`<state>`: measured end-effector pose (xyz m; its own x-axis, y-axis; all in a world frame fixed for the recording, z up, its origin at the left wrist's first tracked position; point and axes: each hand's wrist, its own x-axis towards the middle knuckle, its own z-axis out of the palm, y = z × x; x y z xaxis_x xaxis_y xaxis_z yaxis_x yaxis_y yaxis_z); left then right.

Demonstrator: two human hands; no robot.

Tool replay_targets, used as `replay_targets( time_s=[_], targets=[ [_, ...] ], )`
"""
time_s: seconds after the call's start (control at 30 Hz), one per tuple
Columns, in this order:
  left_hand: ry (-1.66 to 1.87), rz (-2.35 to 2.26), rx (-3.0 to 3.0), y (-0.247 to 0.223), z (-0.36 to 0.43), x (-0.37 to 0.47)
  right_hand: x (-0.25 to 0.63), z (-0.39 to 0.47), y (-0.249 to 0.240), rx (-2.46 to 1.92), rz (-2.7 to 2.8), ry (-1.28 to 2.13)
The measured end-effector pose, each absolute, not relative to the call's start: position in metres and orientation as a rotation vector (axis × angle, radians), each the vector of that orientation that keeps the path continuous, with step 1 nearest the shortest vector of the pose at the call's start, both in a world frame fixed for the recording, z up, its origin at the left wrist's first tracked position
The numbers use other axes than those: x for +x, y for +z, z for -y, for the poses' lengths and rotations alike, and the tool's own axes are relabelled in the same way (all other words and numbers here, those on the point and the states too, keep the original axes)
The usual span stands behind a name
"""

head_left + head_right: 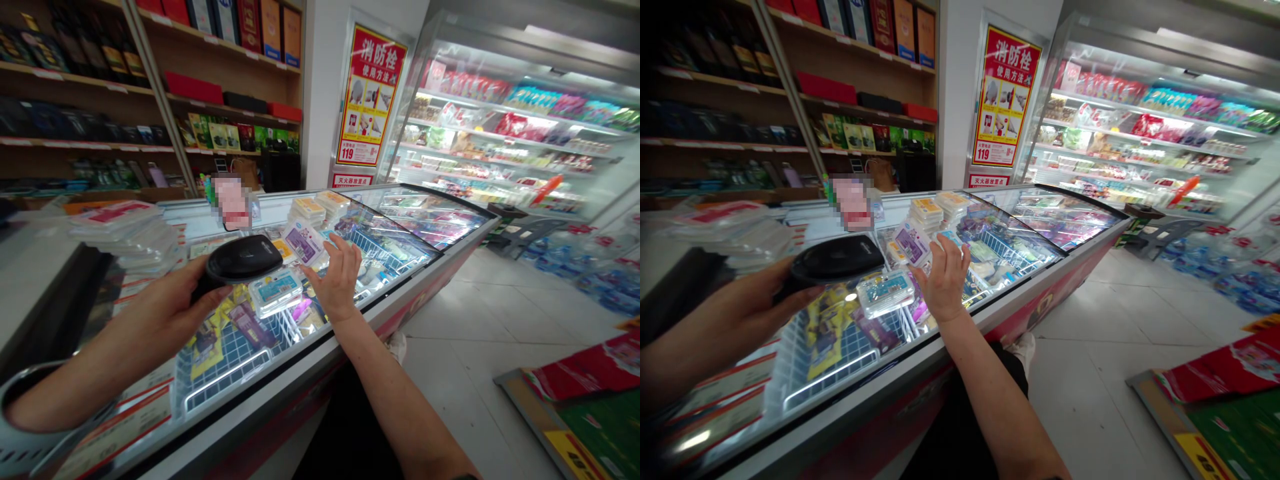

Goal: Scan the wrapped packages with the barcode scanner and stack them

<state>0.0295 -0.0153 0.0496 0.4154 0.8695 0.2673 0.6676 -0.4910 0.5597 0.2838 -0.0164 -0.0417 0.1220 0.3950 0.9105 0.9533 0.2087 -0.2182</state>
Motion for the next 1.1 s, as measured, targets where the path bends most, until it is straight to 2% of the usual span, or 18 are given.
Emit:
replay_targets(
  time_s=[0.13,1.1],
  targets=[
    [0.746,-1.325,2.321,0.0503,0.0153,0.0303,0.2831,0.0171,-0.041,-1.358,1.44,-0.756],
    [0.746,-1.296,2.342,0.0488,0.0157,0.0292,0.2833,0.0162,-0.0409,-1.375,1.462,-0.677]
  ],
)
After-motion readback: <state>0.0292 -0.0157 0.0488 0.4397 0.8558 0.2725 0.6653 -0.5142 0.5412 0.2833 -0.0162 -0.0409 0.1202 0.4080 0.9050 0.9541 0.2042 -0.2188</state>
